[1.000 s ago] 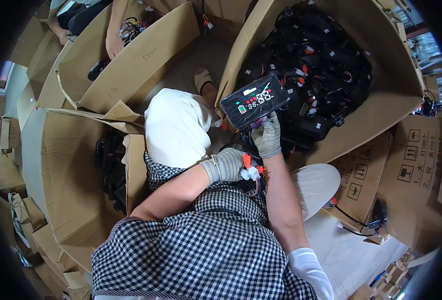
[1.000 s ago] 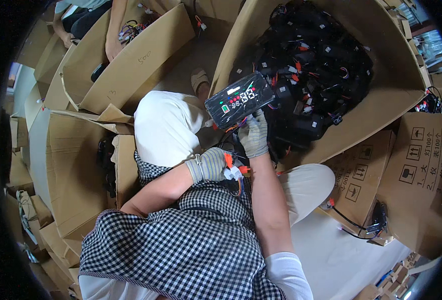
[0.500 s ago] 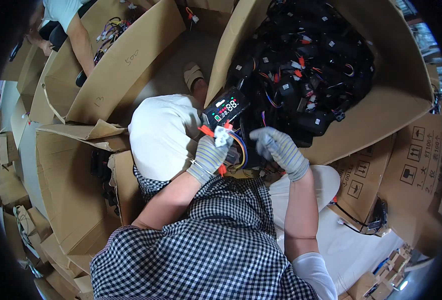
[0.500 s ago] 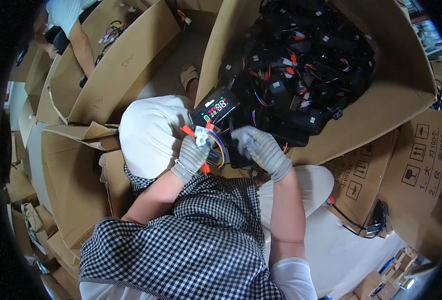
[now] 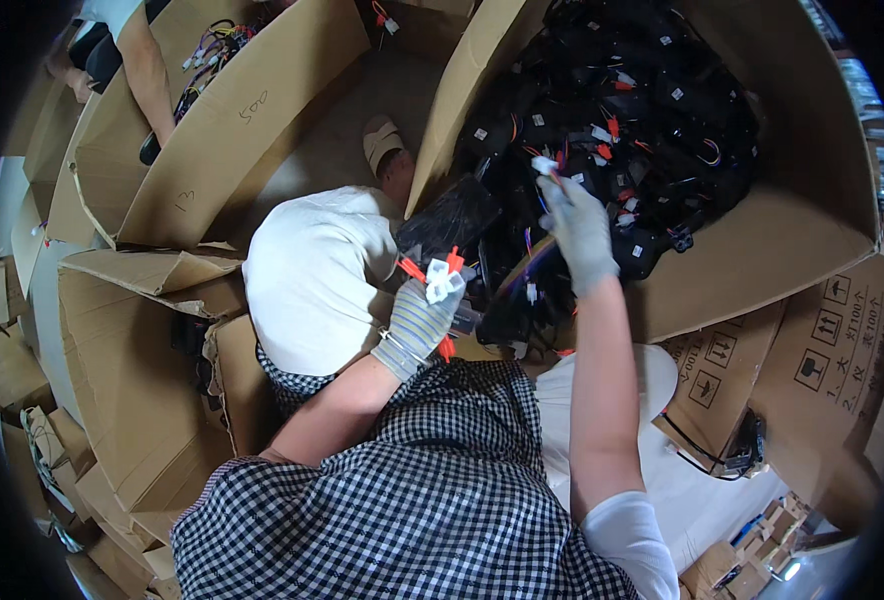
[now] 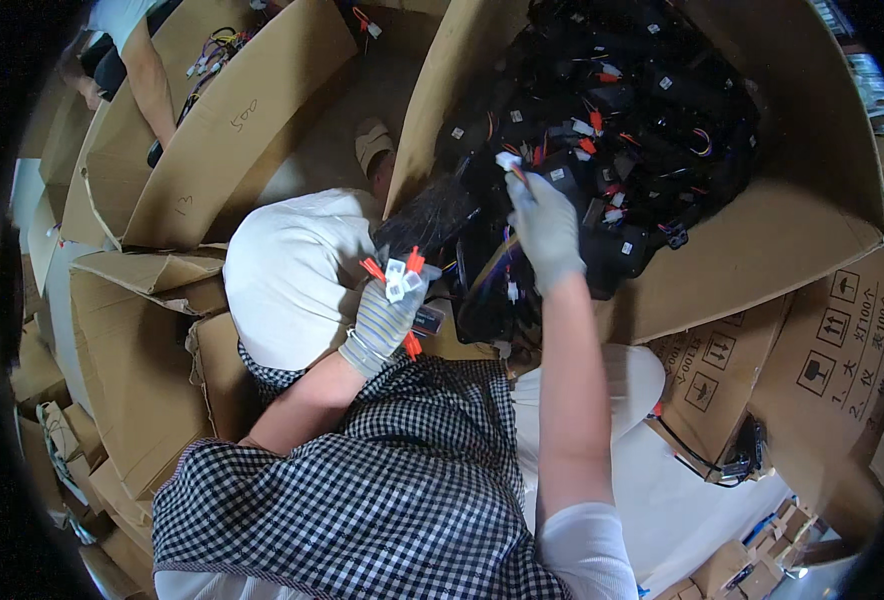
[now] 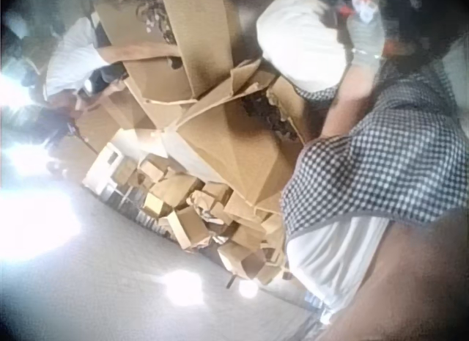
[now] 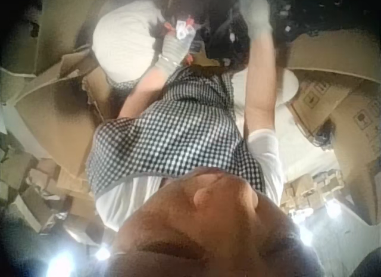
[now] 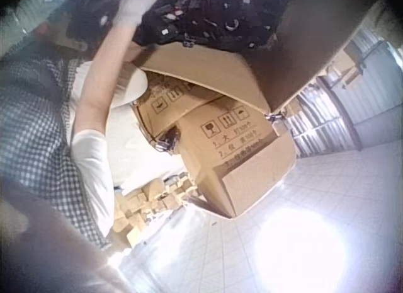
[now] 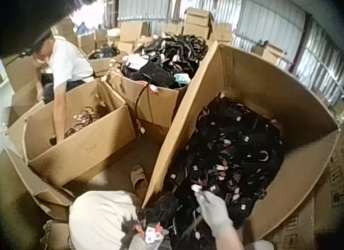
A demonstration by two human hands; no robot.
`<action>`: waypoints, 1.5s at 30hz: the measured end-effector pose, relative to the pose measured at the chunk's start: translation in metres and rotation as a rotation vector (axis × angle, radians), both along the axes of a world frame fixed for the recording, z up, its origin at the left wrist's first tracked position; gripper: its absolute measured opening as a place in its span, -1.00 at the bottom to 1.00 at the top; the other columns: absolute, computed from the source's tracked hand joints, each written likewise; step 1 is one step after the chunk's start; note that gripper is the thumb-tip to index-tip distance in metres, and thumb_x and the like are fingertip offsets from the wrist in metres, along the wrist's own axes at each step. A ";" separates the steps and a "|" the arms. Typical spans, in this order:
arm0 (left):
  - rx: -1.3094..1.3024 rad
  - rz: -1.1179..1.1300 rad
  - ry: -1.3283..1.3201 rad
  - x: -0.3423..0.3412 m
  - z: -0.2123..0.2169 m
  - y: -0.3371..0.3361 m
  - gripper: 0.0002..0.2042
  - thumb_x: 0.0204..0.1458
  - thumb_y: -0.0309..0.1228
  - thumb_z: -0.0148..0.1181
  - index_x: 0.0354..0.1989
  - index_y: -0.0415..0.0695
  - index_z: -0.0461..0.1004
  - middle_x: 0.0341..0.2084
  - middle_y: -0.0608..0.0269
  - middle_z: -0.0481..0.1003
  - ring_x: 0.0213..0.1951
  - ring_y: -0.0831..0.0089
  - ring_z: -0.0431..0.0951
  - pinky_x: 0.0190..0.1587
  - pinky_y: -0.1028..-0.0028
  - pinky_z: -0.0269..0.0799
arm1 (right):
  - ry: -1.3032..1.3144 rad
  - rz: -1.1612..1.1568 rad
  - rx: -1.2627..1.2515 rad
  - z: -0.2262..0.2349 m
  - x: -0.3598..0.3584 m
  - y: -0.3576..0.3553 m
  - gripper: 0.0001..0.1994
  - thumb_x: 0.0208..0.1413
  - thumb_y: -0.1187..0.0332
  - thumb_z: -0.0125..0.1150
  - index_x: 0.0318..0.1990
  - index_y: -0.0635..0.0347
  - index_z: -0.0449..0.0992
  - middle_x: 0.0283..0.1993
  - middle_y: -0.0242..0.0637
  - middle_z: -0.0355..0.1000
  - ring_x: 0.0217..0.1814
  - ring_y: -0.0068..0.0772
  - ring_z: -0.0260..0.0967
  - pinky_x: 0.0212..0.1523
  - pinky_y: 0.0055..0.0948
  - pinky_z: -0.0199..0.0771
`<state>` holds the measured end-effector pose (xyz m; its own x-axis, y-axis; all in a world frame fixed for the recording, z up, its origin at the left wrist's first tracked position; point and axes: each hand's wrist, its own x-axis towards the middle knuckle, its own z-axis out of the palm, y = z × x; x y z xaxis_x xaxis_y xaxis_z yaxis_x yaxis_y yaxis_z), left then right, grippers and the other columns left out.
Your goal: The person tests electronic display units by plugging their wire connectors into a test harness by hand, disconnecting them, and placing the units into a cardboard box.
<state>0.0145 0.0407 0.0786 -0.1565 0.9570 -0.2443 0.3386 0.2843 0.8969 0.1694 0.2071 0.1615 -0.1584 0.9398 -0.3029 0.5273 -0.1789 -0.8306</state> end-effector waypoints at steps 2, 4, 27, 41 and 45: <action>-0.060 0.000 -0.211 0.010 0.013 0.004 -0.81 0.08 -0.50 -0.11 -0.17 -0.14 0.41 -0.54 0.33 0.40 -0.50 0.50 0.44 -0.49 0.52 0.31 | -0.327 0.125 0.234 -0.077 0.010 0.038 -0.76 0.12 0.24 -0.04 -0.22 0.21 0.44 -0.55 -0.19 0.34 -0.60 -0.34 0.31 -0.50 -0.38 0.31; 0.122 -0.048 0.054 0.007 -0.002 -0.002 -0.78 0.04 -0.50 -0.10 -0.15 -0.11 0.40 -0.56 0.31 0.38 -0.54 0.44 0.43 -0.53 0.48 0.32 | -0.139 -0.021 -0.177 -0.078 -0.018 0.034 -0.73 0.11 0.22 -0.03 -0.16 0.16 0.45 -0.52 -0.18 0.36 -0.59 -0.31 0.35 -0.49 -0.40 0.32; -0.140 0.280 -1.186 0.007 0.021 0.034 -0.65 0.07 -0.26 0.09 0.02 -0.08 0.33 -0.47 0.31 0.48 -0.47 0.53 0.50 -0.36 0.46 0.48 | -0.423 0.451 0.391 -0.038 0.025 -0.187 -0.72 0.03 0.36 -0.02 -0.07 -0.01 0.42 -0.37 -0.11 0.39 -0.36 -0.08 0.38 -0.35 -0.18 0.37; 0.425 0.099 -0.838 0.000 0.079 0.029 -0.54 0.06 -0.08 0.05 -0.07 -0.26 0.33 -0.41 0.23 0.48 -0.30 0.49 0.47 -0.13 0.45 0.35 | -0.345 0.144 0.822 -0.010 0.051 -0.121 -0.70 -0.18 0.56 0.07 -0.23 0.05 0.52 -0.35 -0.18 0.36 -0.33 -0.12 0.34 -0.30 -0.28 0.36; 0.419 0.134 -0.773 -0.010 0.070 0.032 -0.57 0.10 -0.19 0.04 0.01 -0.26 0.27 -0.36 0.21 0.49 -0.31 0.45 0.49 -0.17 0.44 0.37 | -0.295 0.105 0.990 0.021 0.040 -0.121 -0.73 -0.11 0.58 0.05 -0.20 0.13 0.48 -0.23 -0.10 0.39 -0.24 -0.09 0.38 -0.24 -0.32 0.40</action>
